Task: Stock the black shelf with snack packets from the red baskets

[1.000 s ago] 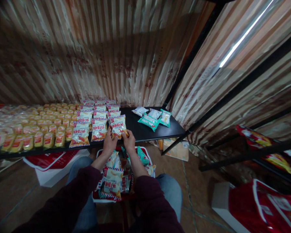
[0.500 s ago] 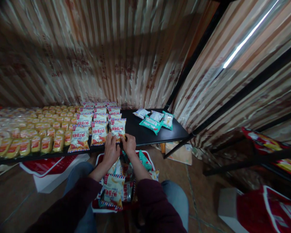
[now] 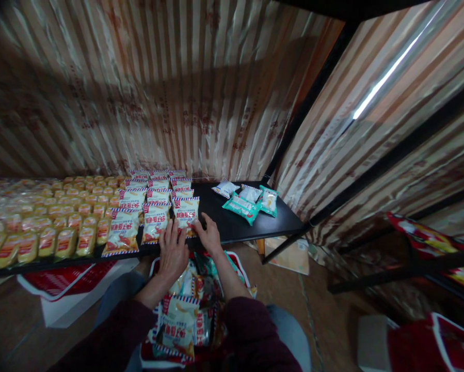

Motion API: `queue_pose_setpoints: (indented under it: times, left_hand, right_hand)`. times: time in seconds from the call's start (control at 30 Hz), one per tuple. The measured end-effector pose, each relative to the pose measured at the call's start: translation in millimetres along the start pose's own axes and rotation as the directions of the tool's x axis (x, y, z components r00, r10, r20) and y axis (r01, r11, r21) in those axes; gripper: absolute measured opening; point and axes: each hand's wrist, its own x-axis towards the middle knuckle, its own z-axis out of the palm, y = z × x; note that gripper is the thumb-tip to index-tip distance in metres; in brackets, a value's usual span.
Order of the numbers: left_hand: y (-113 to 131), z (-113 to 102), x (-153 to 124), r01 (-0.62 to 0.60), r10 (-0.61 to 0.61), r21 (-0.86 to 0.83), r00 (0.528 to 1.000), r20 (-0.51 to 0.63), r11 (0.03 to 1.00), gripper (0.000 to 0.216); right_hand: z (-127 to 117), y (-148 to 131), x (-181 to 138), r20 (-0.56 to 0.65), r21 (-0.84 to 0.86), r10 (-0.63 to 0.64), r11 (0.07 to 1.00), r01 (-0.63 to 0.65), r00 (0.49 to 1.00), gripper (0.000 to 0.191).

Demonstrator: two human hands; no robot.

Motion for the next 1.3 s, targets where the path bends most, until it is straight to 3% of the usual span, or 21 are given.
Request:
queue_pose_setpoints:
  times: [0.13, 0.3, 0.83, 1.07, 1.3]
  left_hand:
    - [-3, -6, 4, 0.005, -0.005, 0.008, 1.000, -0.003, 1.000, 0.051]
    - [-16, -9, 13, 0.024, -0.024, 0.012, 1.000, 0.004, 1.000, 0.057]
    - [-30, -1, 15, 0.043, -0.043, 0.016, 0.999, 0.009, 0.999, 0.059]
    - [-34, -2, 16, 0.026, -0.026, 0.022, 1.000, -0.018, 0.999, 0.058]
    - [-39, 0, 17, 0.024, -0.021, 0.092, 0.999, -0.030, 0.996, 0.061]
  right_hand:
    - [7, -4, 20, 0.021, 0.140, 0.060, 0.988, -0.062, 0.998, 0.066]
    - [23, -14, 38, 0.026, 0.133, 0.074, 0.988, -0.076, 0.997, 0.062]
    - [37, -26, 31, 0.062, 0.027, 0.031, 0.999, -0.033, 0.998, 0.064]
    - [36, -26, 36, 0.064, 0.024, 0.098, 0.995, -0.100, 0.993, 0.067]
    - [43, -32, 33, 0.118, -0.050, 0.045, 0.998, -0.039, 0.992, 0.064]
